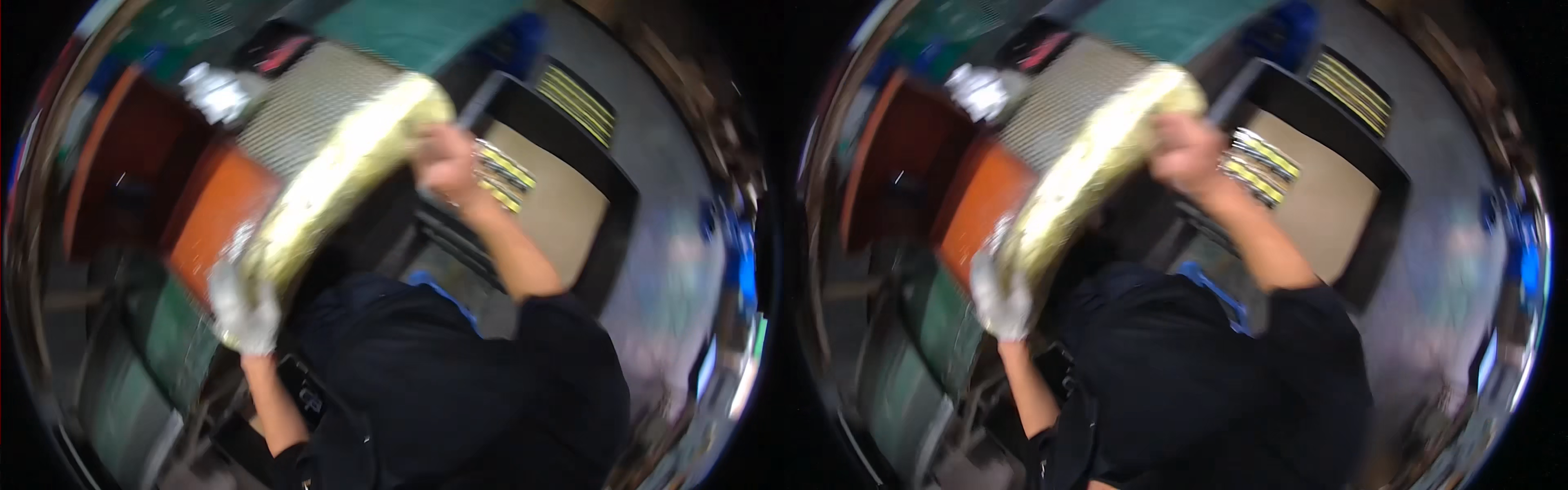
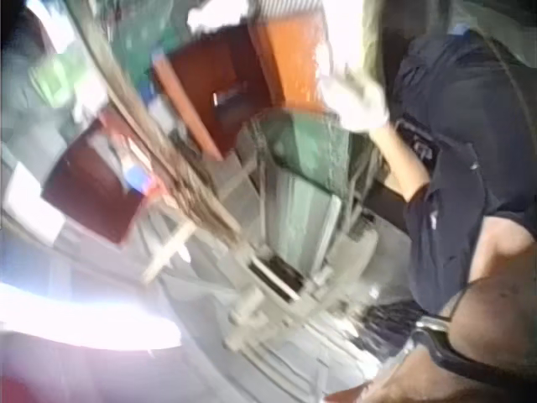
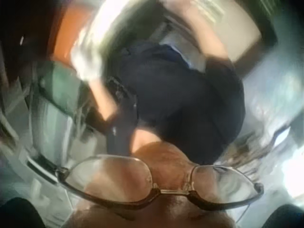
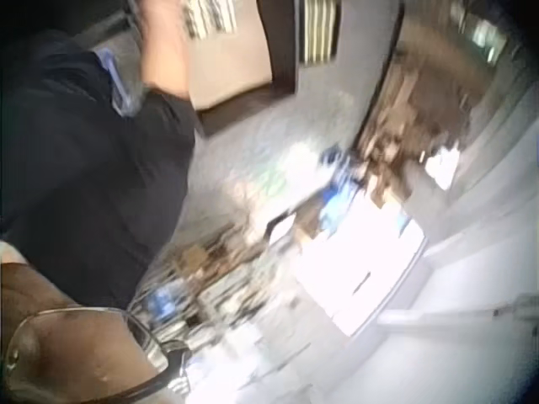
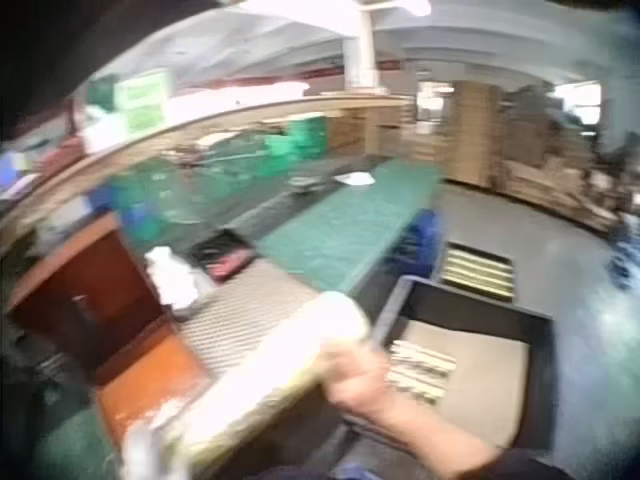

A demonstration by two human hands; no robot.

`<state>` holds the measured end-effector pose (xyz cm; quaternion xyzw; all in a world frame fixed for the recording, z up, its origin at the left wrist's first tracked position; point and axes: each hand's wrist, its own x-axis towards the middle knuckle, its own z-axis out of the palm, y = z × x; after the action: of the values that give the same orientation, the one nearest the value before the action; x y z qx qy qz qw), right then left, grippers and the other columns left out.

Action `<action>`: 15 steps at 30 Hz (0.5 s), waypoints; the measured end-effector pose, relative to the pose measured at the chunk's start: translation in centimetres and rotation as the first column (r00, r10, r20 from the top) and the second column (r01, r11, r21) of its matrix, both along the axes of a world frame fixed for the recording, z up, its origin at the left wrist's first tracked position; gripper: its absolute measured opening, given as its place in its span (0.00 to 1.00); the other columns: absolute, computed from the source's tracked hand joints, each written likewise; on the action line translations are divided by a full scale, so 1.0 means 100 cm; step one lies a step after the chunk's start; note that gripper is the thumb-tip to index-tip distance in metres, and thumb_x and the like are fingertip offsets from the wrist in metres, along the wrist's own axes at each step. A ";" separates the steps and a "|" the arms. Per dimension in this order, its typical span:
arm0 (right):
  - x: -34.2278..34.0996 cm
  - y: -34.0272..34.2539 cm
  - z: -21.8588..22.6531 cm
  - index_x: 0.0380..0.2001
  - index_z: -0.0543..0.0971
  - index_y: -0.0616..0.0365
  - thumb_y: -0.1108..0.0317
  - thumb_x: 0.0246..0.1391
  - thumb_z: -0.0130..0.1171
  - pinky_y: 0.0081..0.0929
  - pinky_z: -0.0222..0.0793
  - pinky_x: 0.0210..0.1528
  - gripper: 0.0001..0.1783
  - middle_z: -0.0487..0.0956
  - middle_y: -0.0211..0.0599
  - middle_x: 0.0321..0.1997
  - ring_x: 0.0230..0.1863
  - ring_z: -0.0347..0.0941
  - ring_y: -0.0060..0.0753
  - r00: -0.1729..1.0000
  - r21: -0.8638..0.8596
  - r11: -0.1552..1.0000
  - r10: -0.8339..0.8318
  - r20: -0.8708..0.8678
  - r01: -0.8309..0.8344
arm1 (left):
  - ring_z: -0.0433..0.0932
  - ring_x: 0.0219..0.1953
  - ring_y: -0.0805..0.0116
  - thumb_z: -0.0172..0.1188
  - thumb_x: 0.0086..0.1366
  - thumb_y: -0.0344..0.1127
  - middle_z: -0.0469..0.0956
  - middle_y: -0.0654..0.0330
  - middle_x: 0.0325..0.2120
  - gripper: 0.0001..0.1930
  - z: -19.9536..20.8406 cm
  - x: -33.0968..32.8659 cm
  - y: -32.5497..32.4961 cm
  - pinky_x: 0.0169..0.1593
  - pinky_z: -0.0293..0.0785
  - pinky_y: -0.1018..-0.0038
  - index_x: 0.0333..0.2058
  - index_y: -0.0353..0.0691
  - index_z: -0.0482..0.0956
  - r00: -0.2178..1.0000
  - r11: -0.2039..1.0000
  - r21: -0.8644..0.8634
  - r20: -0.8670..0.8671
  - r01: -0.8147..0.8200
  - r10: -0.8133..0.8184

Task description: Trimming and inspecting printed circuit boards at a manual assembly station.

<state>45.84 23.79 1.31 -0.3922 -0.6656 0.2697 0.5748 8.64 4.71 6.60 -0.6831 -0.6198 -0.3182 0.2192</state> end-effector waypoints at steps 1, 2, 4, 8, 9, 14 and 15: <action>0.010 -0.007 0.005 0.47 0.84 0.63 0.69 0.59 0.64 0.34 0.76 0.51 0.15 0.85 0.41 0.48 0.44 0.81 0.39 0.934 0.297 0.890 -0.358 -0.013 0.346 | 0.82 0.48 0.50 0.70 0.58 0.31 0.83 0.49 0.49 0.26 0.015 0.016 0.007 0.54 0.80 0.60 0.57 0.34 0.81 1.000 0.979 -0.203 0.030 0.013 -0.008; 0.021 -0.041 0.066 0.54 0.84 0.64 0.64 0.69 0.56 0.35 0.76 0.57 0.18 0.85 0.43 0.54 0.51 0.82 0.41 0.964 -0.193 0.980 -0.004 -0.265 -0.049 | 0.79 0.38 0.49 0.70 0.56 0.37 0.82 0.51 0.40 0.22 0.008 0.016 -0.002 0.46 0.78 0.58 0.50 0.36 0.83 0.994 0.981 -0.172 0.049 -0.092 0.102; -0.015 -0.062 0.101 0.57 0.84 0.62 0.65 0.71 0.53 0.34 0.75 0.60 0.20 0.85 0.45 0.56 0.55 0.82 0.42 0.684 -0.253 0.667 0.529 -0.501 -0.701 | 0.78 0.36 0.48 0.70 0.53 0.42 0.79 0.51 0.36 0.21 -0.025 0.004 -0.003 0.43 0.75 0.54 0.44 0.38 0.82 0.989 0.987 -0.154 0.136 -0.040 0.061; -0.115 -0.050 0.078 0.57 0.84 0.61 0.64 0.72 0.52 0.35 0.76 0.59 0.19 0.85 0.44 0.56 0.54 0.82 0.41 0.256 -0.158 0.204 0.834 -0.489 -0.966 | 0.74 0.50 0.46 0.72 0.47 0.51 0.74 0.46 0.50 0.37 -0.036 -0.006 -0.006 0.59 0.68 0.49 0.55 0.39 0.76 0.975 0.973 -0.096 0.047 -0.212 0.217; -0.117 -0.044 0.072 0.57 0.84 0.61 0.64 0.72 0.52 0.35 0.76 0.59 0.19 0.85 0.44 0.56 0.54 0.82 0.41 0.191 -0.174 0.123 0.865 -0.463 -0.977 | 0.74 0.51 0.46 0.73 0.46 0.53 0.75 0.47 0.51 0.39 -0.032 -0.014 -0.018 0.61 0.65 0.47 0.55 0.39 0.76 0.969 0.965 -0.139 0.085 -0.220 0.233; -0.099 0.030 0.007 0.58 0.83 0.59 0.63 0.73 0.51 0.36 0.78 0.58 0.19 0.86 0.43 0.55 0.54 0.82 0.40 0.218 -0.228 0.137 0.898 -0.382 -0.964 | 0.74 0.52 0.45 0.70 0.49 0.57 0.76 0.47 0.50 0.39 -0.044 -0.031 -0.036 0.62 0.65 0.46 0.55 0.39 0.77 0.947 0.948 -0.099 0.082 -0.303 0.311; -0.090 0.044 -0.007 0.58 0.83 0.58 0.63 0.73 0.51 0.36 0.78 0.57 0.19 0.86 0.42 0.55 0.54 0.83 0.40 0.242 -0.235 0.161 0.896 -0.372 -0.958 | 0.74 0.52 0.44 0.69 0.49 0.58 0.76 0.47 0.50 0.39 -0.047 -0.030 -0.037 0.63 0.64 0.45 0.55 0.40 0.77 0.943 0.944 -0.112 0.090 -0.310 0.320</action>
<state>36.85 28.19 0.57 0.0061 -0.6449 0.7270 0.2358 5.62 1.01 1.91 -0.5670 -0.7464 -0.2848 0.2007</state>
